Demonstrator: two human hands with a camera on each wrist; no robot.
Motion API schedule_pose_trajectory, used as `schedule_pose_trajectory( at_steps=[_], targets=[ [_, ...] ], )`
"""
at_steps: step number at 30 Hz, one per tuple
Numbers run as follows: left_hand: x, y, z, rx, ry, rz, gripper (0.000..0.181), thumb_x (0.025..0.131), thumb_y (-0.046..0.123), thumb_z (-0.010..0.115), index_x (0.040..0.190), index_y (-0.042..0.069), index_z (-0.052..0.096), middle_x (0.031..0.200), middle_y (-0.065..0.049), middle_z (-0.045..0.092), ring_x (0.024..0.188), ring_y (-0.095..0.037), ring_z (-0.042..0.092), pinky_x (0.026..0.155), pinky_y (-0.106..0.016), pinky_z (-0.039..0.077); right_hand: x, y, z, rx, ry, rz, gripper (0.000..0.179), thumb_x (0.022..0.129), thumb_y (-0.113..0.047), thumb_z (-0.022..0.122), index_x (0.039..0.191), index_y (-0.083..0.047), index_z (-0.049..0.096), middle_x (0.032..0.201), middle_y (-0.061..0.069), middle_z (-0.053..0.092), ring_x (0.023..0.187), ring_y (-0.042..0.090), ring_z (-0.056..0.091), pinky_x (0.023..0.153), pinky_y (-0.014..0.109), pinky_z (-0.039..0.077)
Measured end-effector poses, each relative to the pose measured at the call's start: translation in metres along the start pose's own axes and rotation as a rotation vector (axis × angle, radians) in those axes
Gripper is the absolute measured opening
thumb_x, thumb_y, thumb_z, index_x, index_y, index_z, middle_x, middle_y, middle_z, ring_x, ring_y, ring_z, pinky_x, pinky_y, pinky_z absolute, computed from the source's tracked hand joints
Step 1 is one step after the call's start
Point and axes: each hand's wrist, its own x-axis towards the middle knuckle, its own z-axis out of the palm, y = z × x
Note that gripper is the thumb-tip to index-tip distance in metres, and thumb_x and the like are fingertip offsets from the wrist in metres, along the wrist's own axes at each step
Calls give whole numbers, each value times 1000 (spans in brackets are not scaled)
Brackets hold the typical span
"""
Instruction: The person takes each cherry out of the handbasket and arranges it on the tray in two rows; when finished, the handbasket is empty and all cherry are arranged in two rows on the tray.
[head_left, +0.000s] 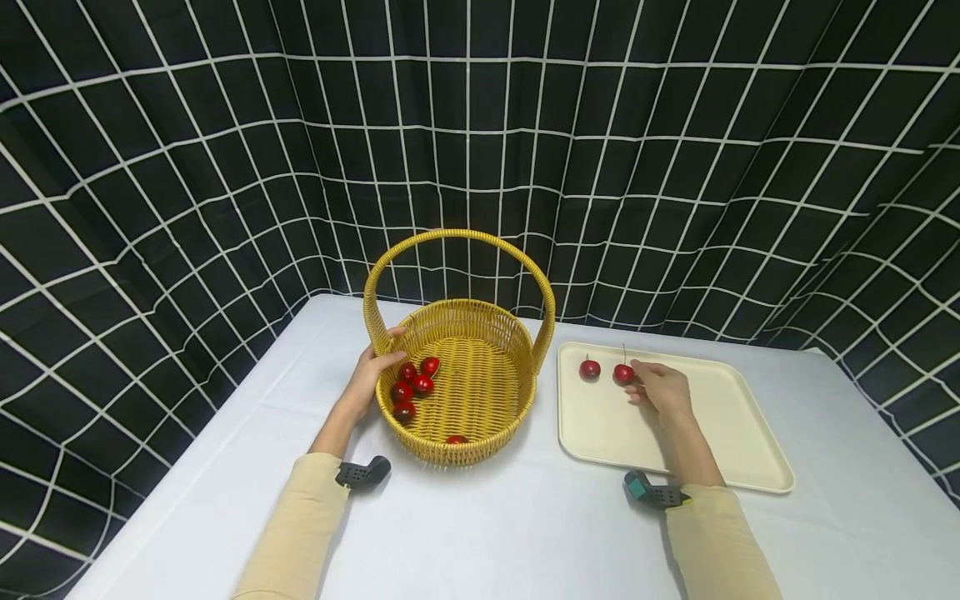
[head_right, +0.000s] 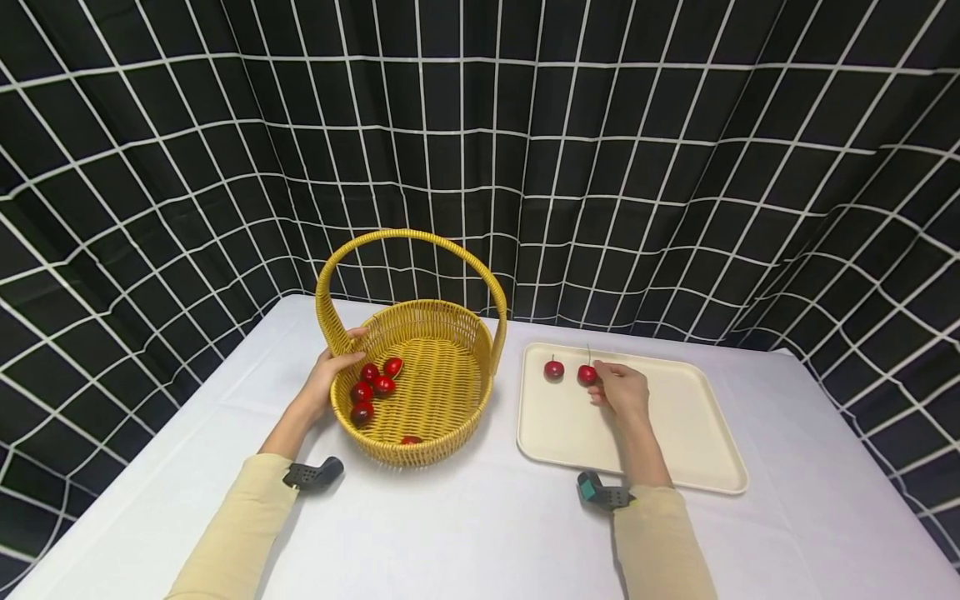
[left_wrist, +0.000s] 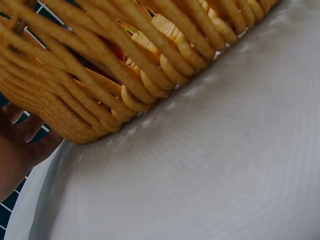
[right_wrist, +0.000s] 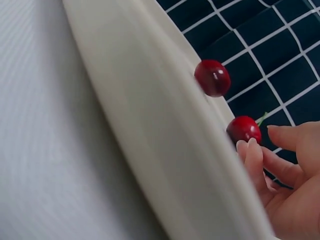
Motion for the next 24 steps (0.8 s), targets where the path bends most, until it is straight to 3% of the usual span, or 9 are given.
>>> schedule_pose_trajectory(
  at_steps=[9, 15, 19, 24],
  targets=[
    [0, 1, 1, 3, 8, -6, 51, 94, 12, 48, 144, 9, 37, 148, -15, 33, 136, -30, 29, 113, -44, 15, 2, -1, -9, 117, -31, 41, 56, 98, -24, 54, 138, 12, 37, 77, -2, 61, 58, 2, 62, 60, 18, 53],
    [3, 0, 4, -4, 14, -7, 50, 94, 12, 48, 143, 9, 38, 148, -14, 34, 135, -29, 30, 112, -45, 15, 1, -5, -19, 131, 1, 89, 63, 97, -34, 54, 141, 7, 36, 78, -3, 60, 58, 2, 60, 58, 16, 52],
    [4, 0, 5, -5, -1, -14, 50, 95, 12, 48, 144, 8, 38, 148, -14, 34, 136, -29, 29, 113, -44, 15, -3, -9, -23, 153, 21, 80, 64, 96, -39, 54, 141, 4, 39, 82, -3, 59, 61, 1, 60, 58, 15, 51],
    [0, 1, 1, -4, 5, -11, 50, 96, 12, 47, 144, 7, 36, 149, -15, 32, 136, -29, 28, 113, -44, 14, -8, -16, -23, 221, -11, 27, 64, 95, -43, 53, 139, 2, 41, 92, -2, 58, 71, 2, 63, 65, 15, 52]
  ],
)
